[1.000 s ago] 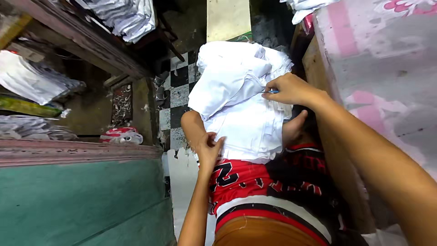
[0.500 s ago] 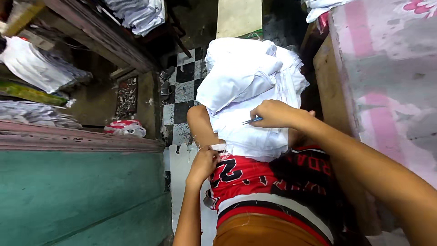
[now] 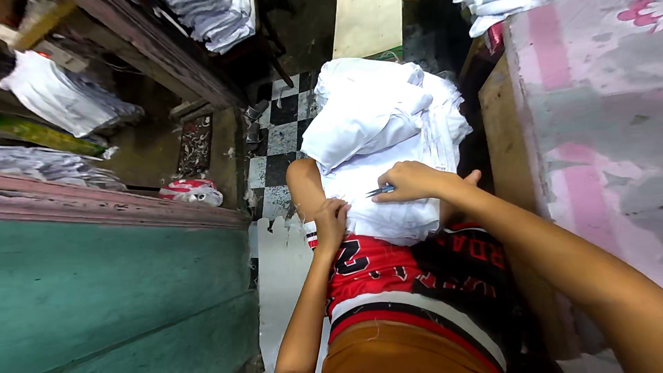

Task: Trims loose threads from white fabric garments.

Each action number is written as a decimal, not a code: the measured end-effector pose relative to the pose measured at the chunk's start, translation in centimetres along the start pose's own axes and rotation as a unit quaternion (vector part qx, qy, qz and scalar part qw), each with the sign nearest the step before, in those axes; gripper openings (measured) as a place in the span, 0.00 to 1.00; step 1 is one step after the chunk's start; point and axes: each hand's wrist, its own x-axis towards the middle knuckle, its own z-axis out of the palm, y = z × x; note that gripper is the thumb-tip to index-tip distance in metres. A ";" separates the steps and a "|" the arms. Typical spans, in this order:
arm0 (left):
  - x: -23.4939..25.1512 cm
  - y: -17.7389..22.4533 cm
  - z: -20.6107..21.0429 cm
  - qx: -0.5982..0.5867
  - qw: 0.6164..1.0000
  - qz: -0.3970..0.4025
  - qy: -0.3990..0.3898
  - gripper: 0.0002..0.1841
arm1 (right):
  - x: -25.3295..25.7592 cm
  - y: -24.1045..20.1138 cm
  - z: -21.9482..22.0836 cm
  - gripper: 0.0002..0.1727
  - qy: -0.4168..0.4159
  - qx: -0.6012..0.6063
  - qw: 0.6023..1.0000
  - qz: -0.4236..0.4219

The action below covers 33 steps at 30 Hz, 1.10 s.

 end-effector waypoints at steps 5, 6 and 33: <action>0.2 -2.0 -0.7 -0.081 0.996 -0.017 -0.023 0.09 | 1.6 -1.2 0.3 0.32 0.010 0.015 1.000 -0.024; 0.3 -2.1 -0.9 -0.095 0.995 -0.029 -0.030 0.09 | 2.4 -1.1 0.5 0.32 0.012 0.007 0.999 -0.040; 0.4 -1.3 -1.7 -0.140 0.984 -0.087 -0.072 0.11 | 5.0 -3.0 2.0 0.24 0.059 -0.129 0.982 -0.121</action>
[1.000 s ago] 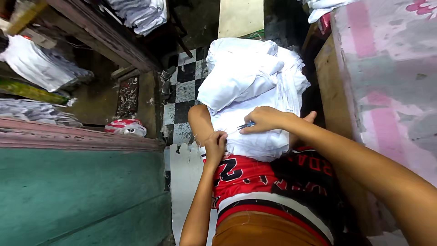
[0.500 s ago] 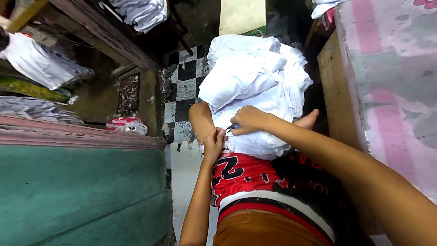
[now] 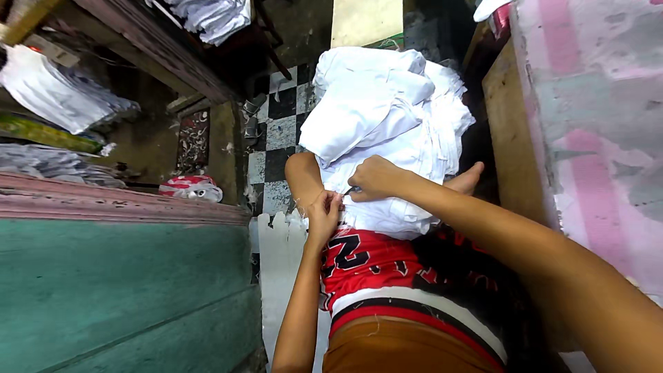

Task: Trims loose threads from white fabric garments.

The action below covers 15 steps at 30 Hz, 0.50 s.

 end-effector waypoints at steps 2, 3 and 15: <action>0.0 -0.2 0.2 0.000 1.000 0.008 -0.004 0.11 | -0.4 0.5 0.0 0.26 0.012 -0.007 1.000 0.016; -0.1 -0.2 0.3 0.004 1.000 0.007 -0.009 0.14 | -0.7 0.9 -0.1 0.27 0.016 -0.014 0.999 0.025; -1.7 -1.2 -0.6 0.076 0.984 0.163 0.012 0.04 | -3.5 3.0 -1.3 0.29 -0.014 0.002 0.996 0.086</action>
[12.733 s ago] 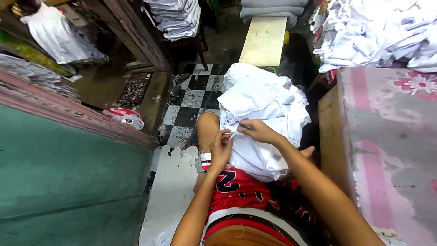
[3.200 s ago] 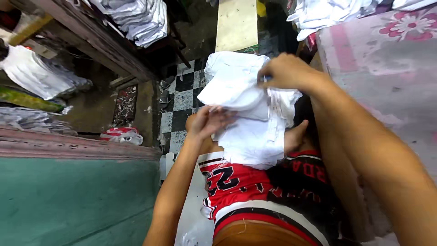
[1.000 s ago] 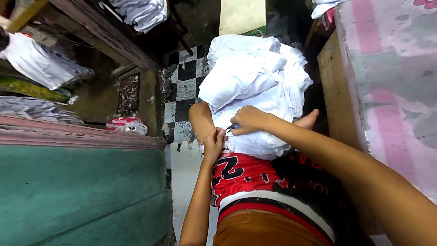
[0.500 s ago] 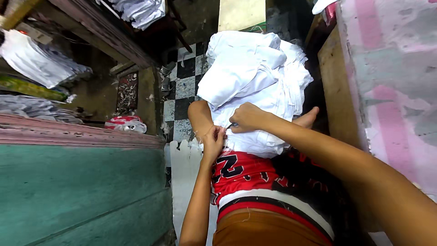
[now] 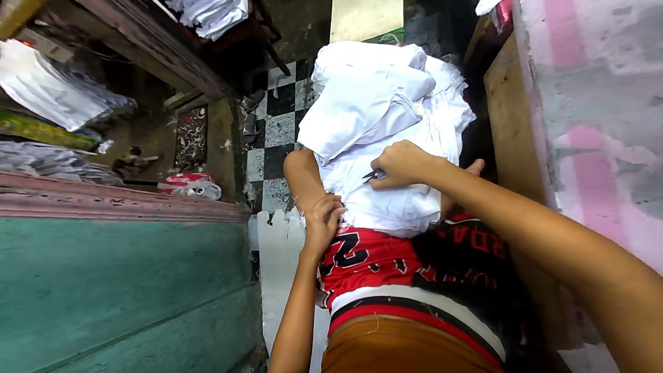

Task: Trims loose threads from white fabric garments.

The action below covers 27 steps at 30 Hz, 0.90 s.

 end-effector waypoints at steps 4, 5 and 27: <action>-0.9 0.7 -2.8 0.035 0.991 -0.005 -0.129 0.07 | -0.1 -0.1 -0.2 0.28 -0.003 0.007 1.000 -0.009; -1.0 1.5 -4.0 0.046 0.981 -0.028 -0.188 0.07 | -0.2 -0.3 -0.4 0.29 -0.012 0.010 1.000 -0.007; 2.3 1.3 -1.1 0.045 0.987 -0.153 -0.021 0.14 | 0.8 -2.8 3.7 0.12 -0.005 0.114 0.993 -0.023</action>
